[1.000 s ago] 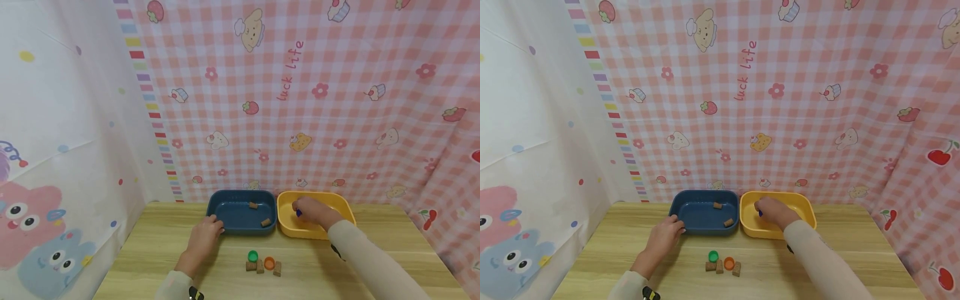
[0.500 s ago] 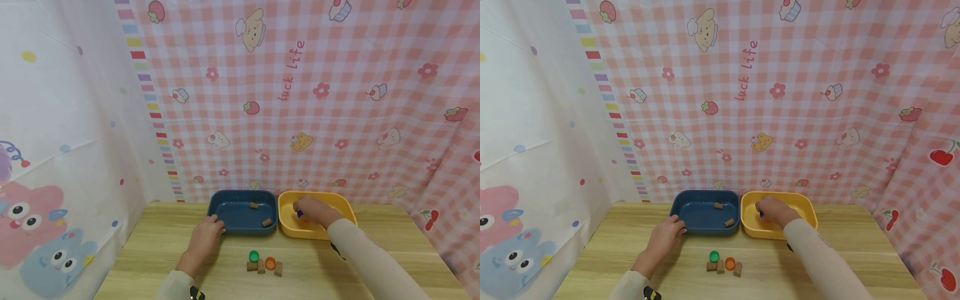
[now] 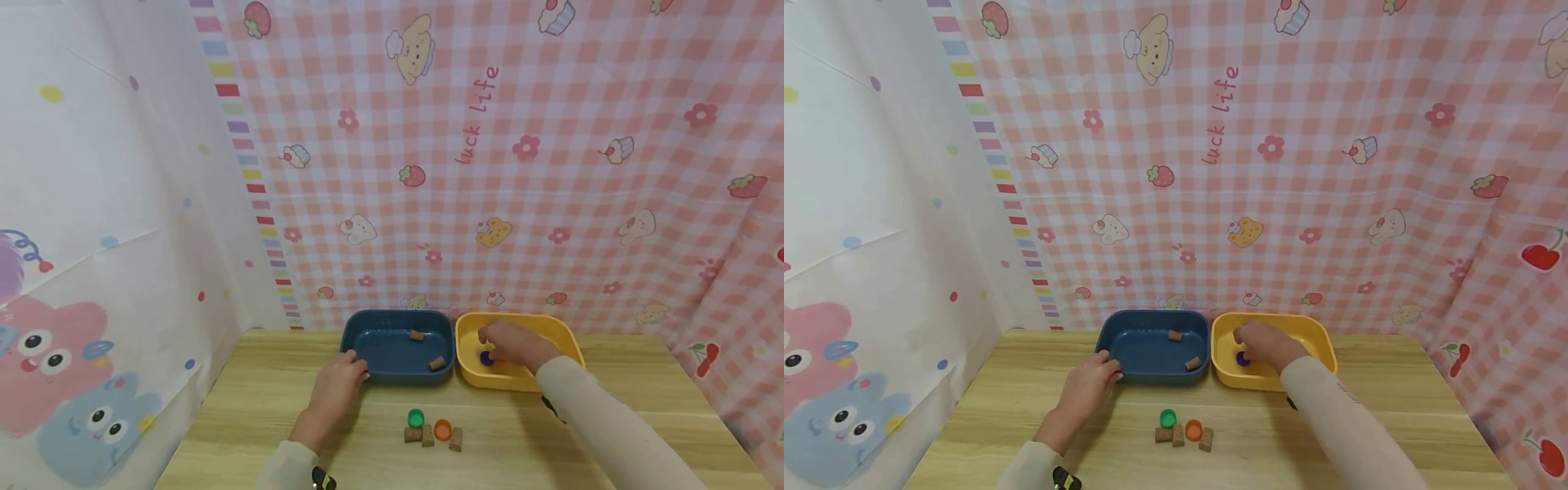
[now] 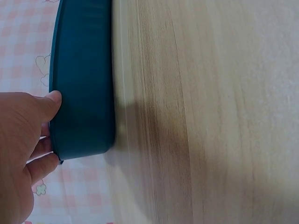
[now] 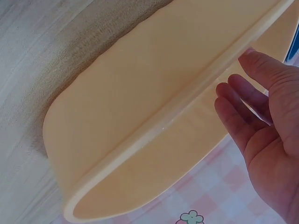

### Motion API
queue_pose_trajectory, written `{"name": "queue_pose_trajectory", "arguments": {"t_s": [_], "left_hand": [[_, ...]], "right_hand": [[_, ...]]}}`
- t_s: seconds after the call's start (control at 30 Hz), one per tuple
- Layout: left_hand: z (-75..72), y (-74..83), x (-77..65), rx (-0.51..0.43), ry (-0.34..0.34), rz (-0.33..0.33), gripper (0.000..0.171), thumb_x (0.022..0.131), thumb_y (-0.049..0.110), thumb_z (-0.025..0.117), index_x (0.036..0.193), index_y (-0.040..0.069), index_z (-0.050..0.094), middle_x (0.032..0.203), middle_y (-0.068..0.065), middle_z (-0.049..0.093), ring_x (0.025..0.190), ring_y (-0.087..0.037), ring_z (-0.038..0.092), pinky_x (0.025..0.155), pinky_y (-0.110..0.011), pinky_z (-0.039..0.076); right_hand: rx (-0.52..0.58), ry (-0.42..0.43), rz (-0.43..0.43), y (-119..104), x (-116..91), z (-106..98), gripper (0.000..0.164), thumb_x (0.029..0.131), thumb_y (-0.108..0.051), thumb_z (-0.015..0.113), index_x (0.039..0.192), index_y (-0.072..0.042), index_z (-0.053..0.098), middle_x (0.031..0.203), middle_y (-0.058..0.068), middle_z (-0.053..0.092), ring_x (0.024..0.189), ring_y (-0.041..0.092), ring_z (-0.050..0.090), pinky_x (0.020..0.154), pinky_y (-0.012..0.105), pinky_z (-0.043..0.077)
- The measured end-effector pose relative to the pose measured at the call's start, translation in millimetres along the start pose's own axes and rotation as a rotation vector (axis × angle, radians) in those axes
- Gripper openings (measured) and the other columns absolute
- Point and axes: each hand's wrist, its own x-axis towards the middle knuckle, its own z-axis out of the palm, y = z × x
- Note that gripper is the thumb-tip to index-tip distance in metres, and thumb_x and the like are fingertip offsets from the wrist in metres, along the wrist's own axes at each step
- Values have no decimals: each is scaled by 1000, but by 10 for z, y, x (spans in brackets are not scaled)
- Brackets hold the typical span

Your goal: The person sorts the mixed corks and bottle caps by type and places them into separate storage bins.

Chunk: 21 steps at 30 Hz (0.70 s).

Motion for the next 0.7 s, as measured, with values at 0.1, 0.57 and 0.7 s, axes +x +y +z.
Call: {"name": "queue_pose_trajectory", "arguments": {"t_s": [0.1,0.57,0.7], "left_hand": [[-4,0,2,-3,0,-1,16,83,15,87,79,14,71,72,0,50,67,-21,57,55,-35,51],[-8,2,6,-2,-11,0,16,84,15,87,79,14,71,72,1,49,65,-20,55,55,-34,50],[-16,4,10,0,-2,2,17,83,15,87,78,13,71,71,0,49,64,-20,55,55,-34,50]], "right_hand": [[2,-1,-5,-8,-16,-19,23,91,-8,78,113,-4,72,106,10,73,85,18,63,87,40,58],[1,78,-50,-58,-95,-28,27,92,-15,78,116,-4,72,111,11,72,96,22,67,91,42,57],[59,97,-29,-85,-170,-43,29,93,-15,78,119,-3,71,115,12,71,103,27,67,95,45,56]]}}
